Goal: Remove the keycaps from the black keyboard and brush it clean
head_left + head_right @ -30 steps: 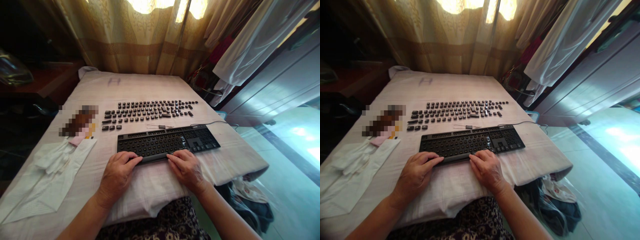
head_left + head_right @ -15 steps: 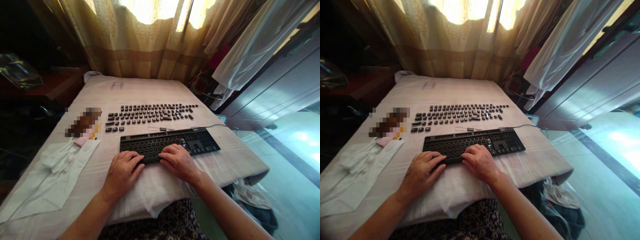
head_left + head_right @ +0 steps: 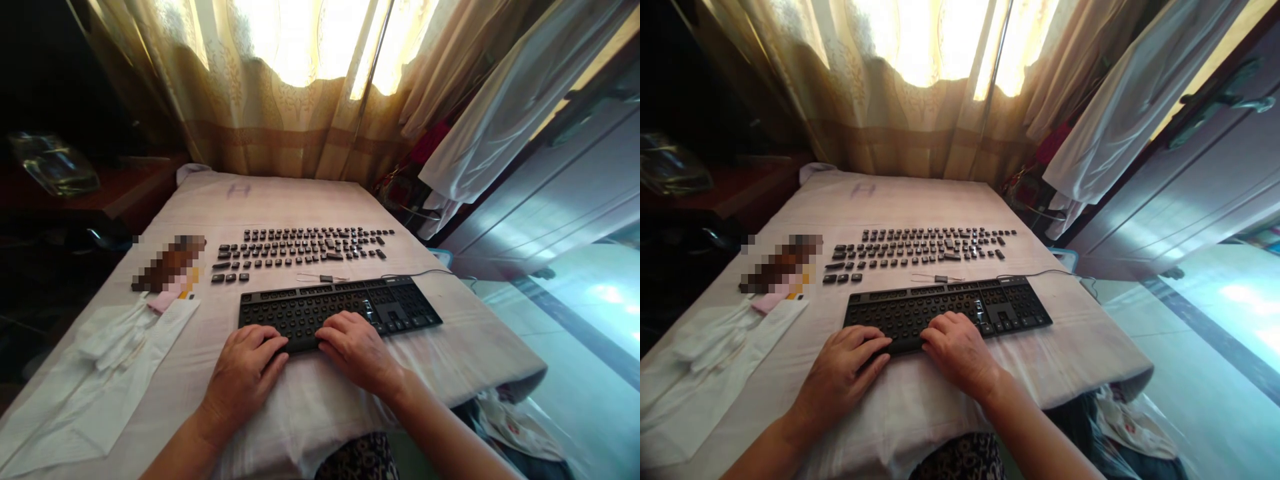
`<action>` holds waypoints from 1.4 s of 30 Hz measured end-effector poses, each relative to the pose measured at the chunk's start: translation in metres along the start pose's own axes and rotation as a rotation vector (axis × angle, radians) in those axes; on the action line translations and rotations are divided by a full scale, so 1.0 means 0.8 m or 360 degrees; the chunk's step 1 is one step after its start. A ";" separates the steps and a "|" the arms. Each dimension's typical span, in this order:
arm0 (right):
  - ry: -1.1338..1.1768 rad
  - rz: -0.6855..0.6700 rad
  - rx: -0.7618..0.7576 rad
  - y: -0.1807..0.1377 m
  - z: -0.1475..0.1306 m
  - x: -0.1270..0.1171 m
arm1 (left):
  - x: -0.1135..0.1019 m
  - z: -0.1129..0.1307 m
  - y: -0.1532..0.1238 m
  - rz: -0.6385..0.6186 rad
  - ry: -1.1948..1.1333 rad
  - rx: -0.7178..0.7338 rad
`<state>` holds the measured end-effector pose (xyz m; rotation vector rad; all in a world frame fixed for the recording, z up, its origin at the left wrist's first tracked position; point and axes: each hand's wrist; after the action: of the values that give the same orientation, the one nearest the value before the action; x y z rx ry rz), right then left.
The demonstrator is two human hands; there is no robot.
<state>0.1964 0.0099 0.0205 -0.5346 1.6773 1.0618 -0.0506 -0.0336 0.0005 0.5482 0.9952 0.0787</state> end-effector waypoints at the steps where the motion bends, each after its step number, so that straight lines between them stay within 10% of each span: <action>1: -0.0013 0.0009 -0.0004 0.000 0.000 0.001 | 0.000 0.000 0.000 0.0012 -0.0010 0.0005; 12: 0.0052 -0.0013 0.0055 0.018 0.033 -0.017 | 0.006 -0.003 -0.003 0.0046 -0.0013 -0.0007; 18: -0.0216 -0.0671 0.0581 0.083 0.102 -0.037 | 0.005 -0.003 -0.005 0.0006 -0.0020 -0.0041; 27: -0.0136 -0.1158 0.0583 0.140 0.146 -0.029 | -0.001 0.003 -0.001 0.0037 0.0039 -0.0015; 32: -0.0210 -0.0939 0.0540 0.120 0.121 -0.042 | -0.006 0.015 0.000 0.0060 0.0235 0.0194; 38: -0.0129 -0.0107 -0.0017 0.010 0.023 -0.033 | -0.006 0.018 -0.007 0.0035 0.0406 0.0333; 42: -0.0241 0.0048 0.0016 -0.042 -0.018 -0.008 | -0.007 0.022 -0.007 0.0020 0.0470 0.0355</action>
<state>0.2170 -0.0206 0.0143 -0.4137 1.5612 1.0880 -0.0405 -0.0471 0.0093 0.7619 1.2976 0.0614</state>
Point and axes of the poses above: each hand's wrist, its own y-axis towards the middle knuckle, its own x-axis out of the palm, z = x × y, and after that the axes turned 11 degrees about -x, right-handed
